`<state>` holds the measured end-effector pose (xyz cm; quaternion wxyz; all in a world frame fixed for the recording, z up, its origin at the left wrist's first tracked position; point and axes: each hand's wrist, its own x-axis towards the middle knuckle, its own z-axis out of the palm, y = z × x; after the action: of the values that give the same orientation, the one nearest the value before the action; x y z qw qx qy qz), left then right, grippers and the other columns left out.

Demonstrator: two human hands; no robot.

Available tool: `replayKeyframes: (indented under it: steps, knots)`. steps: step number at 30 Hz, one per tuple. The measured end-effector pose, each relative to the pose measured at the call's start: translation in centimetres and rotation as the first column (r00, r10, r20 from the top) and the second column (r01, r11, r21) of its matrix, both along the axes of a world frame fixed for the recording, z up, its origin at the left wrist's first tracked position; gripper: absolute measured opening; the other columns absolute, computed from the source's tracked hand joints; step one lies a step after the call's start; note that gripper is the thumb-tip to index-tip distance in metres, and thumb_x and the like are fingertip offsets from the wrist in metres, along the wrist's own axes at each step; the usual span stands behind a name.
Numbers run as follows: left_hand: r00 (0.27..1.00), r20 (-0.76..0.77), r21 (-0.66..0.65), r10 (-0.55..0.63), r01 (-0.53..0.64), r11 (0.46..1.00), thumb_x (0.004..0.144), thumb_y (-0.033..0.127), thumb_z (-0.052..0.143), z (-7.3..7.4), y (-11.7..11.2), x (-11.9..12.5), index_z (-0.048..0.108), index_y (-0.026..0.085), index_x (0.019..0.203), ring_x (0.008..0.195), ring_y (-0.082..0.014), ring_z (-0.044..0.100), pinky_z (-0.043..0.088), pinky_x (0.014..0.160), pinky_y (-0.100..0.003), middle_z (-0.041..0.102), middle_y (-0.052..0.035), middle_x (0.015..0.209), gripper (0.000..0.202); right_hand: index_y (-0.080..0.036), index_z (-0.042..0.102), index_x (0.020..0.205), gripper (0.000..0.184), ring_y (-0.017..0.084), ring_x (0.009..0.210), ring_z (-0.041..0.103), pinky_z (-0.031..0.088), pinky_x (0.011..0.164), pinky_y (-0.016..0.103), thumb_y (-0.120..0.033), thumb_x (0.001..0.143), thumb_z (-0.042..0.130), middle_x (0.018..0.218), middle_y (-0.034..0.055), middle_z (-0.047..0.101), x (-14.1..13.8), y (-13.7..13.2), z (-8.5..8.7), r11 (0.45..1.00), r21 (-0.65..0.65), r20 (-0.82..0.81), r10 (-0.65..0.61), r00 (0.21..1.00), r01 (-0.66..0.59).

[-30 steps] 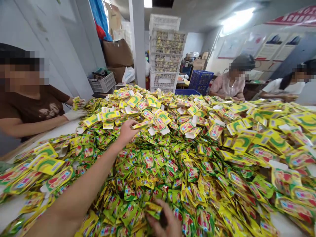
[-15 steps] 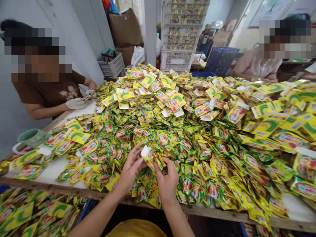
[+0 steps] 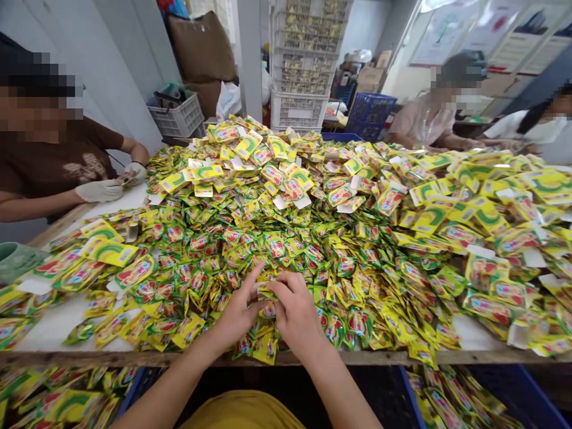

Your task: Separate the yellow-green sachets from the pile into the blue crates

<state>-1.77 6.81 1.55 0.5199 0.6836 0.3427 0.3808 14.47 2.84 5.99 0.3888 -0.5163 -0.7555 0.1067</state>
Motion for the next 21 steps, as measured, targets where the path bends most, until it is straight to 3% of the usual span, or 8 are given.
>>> replayKeyframes:
  steps: [2, 5, 8, 11, 13, 16, 18, 21]
  knots:
    - [0.999, 0.04, -0.02, -0.027, 0.028, 0.999, 0.084, 0.013, 0.057, -0.3, -0.3, 0.4, 0.026, 0.027, 0.149, 0.089, -0.0207, 0.066, 0.055, 0.086, -0.036, 0.069, -0.0063, 0.101, 0.073, -0.018, 0.064, 0.101, 0.033, 0.022, 0.092, 0.05, 0.048, 0.079, 0.037, 0.0, 0.081, 0.045, 0.095, 0.0095, 0.054, -0.3, -0.5, 0.3, 0.997, -0.051, 0.165, -0.055, 0.985, 0.064]
    - [0.997, 0.06, -0.031, -0.057, 0.059, 0.998, 0.085, 0.016, 0.058, -0.9, -0.8, 0.8, 0.028, 0.027, 0.148, 0.103, -0.0219, 0.064, 0.048, 0.098, -0.039, 0.067, -0.0073, 0.113, 0.071, -0.016, 0.065, 0.088, 0.028, 0.023, 0.086, 0.047, 0.047, 0.075, 0.038, 0.001, 0.074, 0.049, 0.09, 0.0104, 0.053, -1.3, -1.1, 1.1, 0.977, -0.119, 0.422, -0.113, 0.9, 0.178]
    - [0.998, 0.058, -0.074, -0.027, 0.032, 0.997, 0.085, 0.02, 0.059, -1.7, -1.2, 0.9, 0.03, 0.025, 0.146, 0.108, -0.0221, 0.062, 0.044, 0.102, -0.04, 0.067, -0.0078, 0.116, 0.068, -0.016, 0.063, 0.083, 0.019, 0.024, 0.085, 0.048, 0.046, 0.072, 0.036, -0.002, 0.074, 0.054, 0.09, 0.0109, 0.055, -2.0, -1.2, 2.2, 0.973, -0.16, 0.559, -0.048, 0.828, 0.165]
    - [0.992, 0.122, -0.162, 0.021, 0.0, 0.987, 0.082, 0.019, 0.063, -2.1, -1.2, 0.9, 0.041, 0.021, 0.139, 0.114, -0.023, 0.059, 0.045, 0.099, -0.036, 0.063, -0.0093, 0.124, 0.061, -0.015, 0.061, 0.098, 0.024, 0.022, 0.087, 0.052, 0.046, 0.075, 0.033, -0.002, 0.08, 0.052, 0.093, 0.0087, 0.059, -1.4, -1.1, 2.7, 0.973, -0.215, 0.479, 0.033, 0.877, 0.081]
    - [0.991, 0.129, -0.212, 0.024, 0.003, 0.977, 0.079, 0.019, 0.066, -2.0, -1.1, 0.7, 0.048, 0.02, 0.131, 0.108, -0.023, 0.061, 0.049, 0.091, -0.033, 0.066, -0.0082, 0.117, 0.055, -0.015, 0.06, 0.1, 0.021, 0.019, 0.087, 0.053, 0.047, 0.076, 0.031, -0.005, 0.086, 0.05, 0.092, 0.007, 0.059, -0.5, -0.9, 2.3, 0.976, -0.216, 0.354, 0.051, 0.934, 0.029]
    - [0.999, 0.047, -0.198, 0.007, 0.002, 0.98, 0.076, 0.018, 0.068, -1.6, -0.9, 0.5, 0.063, 0.018, 0.114, 0.091, -0.0204, 0.064, 0.049, 0.082, -0.029, 0.07, -0.0041, 0.098, 0.038, -0.017, 0.064, 0.086, 0.016, 0.019, 0.085, 0.052, 0.047, 0.075, 0.031, -0.011, 0.091, 0.049, 0.09, 0.0072, 0.058, 0.7, -0.3, 1.2, 0.991, -0.123, 0.229, 0.072, 0.971, -0.045]
    - [0.999, 0.042, -0.162, 0.002, 0.005, 0.987, 0.076, 0.018, 0.068, -1.4, -0.9, 0.5, 0.067, 0.018, 0.108, 0.092, -0.0203, 0.063, 0.048, 0.084, -0.029, 0.07, -0.0037, 0.1, 0.032, -0.018, 0.066, 0.078, 0.018, 0.021, 0.094, 0.051, 0.047, 0.079, 0.035, -0.013, 0.089, 0.053, 0.098, 0.0093, 0.059, 0.9, 0.1, 0.5, 0.995, -0.075, 0.234, 0.088, 0.968, -0.072]
    - [0.998, 0.065, -0.146, 0.0, 0.009, 0.989, 0.077, 0.021, 0.069, -1.7, -0.8, 0.7, 0.068, 0.018, 0.107, 0.095, -0.0206, 0.063, 0.048, 0.086, -0.029, 0.07, -0.0041, 0.103, 0.03, -0.018, 0.069, 0.073, 0.017, 0.028, 0.114, 0.045, 0.044, 0.093, 0.045, -0.019, 0.087, 0.06, 0.116, 0.0103, 0.059, 0.8, 0.1, -0.4, 0.99, -0.119, 0.285, 0.111, 0.952, -0.08]
